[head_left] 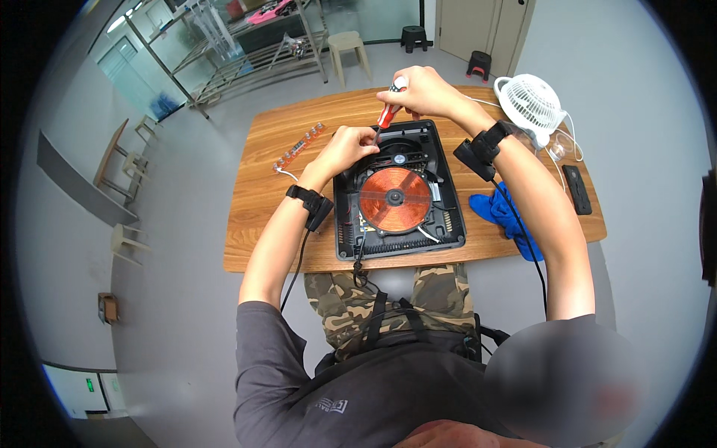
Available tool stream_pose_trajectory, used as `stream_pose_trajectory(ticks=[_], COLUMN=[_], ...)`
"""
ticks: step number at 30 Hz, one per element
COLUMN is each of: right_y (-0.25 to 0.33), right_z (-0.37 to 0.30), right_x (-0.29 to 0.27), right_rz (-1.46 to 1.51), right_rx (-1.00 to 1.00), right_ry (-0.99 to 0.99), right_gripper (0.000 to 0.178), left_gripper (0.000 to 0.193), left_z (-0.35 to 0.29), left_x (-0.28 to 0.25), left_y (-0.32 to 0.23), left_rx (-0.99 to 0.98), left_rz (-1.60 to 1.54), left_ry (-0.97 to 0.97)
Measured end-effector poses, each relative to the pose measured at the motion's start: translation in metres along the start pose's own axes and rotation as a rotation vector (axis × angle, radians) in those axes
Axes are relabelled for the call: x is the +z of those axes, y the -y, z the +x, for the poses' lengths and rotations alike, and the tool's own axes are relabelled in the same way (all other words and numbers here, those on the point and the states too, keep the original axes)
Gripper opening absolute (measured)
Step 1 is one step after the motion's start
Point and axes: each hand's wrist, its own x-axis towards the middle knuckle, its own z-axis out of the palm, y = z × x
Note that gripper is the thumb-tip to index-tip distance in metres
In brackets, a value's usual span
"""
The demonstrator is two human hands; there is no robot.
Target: The person uses a screwdriver to tighten screws on a black electronic device with a copper-colored circular component. They then place a small black fan onto the device and secure it with screws.
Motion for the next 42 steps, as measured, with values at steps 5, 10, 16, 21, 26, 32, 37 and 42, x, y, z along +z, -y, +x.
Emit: stream_pose_trajectory(ticks=[5,10,16,21,26,32,37,42], right_y=[0.005,0.012,0.000,0.000,0.004,0.003,0.007,0.009], right_z=[0.010,0.025,0.039,0.043,0.042,0.044,0.044,0.045], right_x=[0.009,0.024,0.040,0.045,0.045,0.047,0.047,0.049], right_rz=[-0.078,-0.179,-0.226,-0.224,-0.186,-0.251,-0.257,-0.277], right_rx=[-0.036,-0.041,-0.078,-0.065,-0.017,-0.058,-0.048,-0.053], right_ry=[0.034,0.075,0.117,0.154,0.177,0.178,0.189,0.187], right_gripper=[0.044,0.043,0.042,0.042,0.042,0.042,0.043,0.045], left_gripper=[0.026,0.024,0.021,0.019,0.018,0.017,0.018,0.017], left_z=[0.017,0.026,0.031,0.029,0.026,0.024,0.022,0.021], left_x=[-0.004,-0.009,-0.006,0.000,0.001,0.001,0.002,0.003], left_y=[0.005,0.020,0.031,0.036,0.038,0.037,0.039,0.041], left_rx=[0.005,0.016,-0.002,0.014,0.034,0.031,0.041,0.049], left_rz=[0.160,0.159,0.132,0.133,0.152,0.141,0.129,0.113], left_ry=[0.114,0.203,0.327,0.316,0.314,0.303,0.298,0.295])
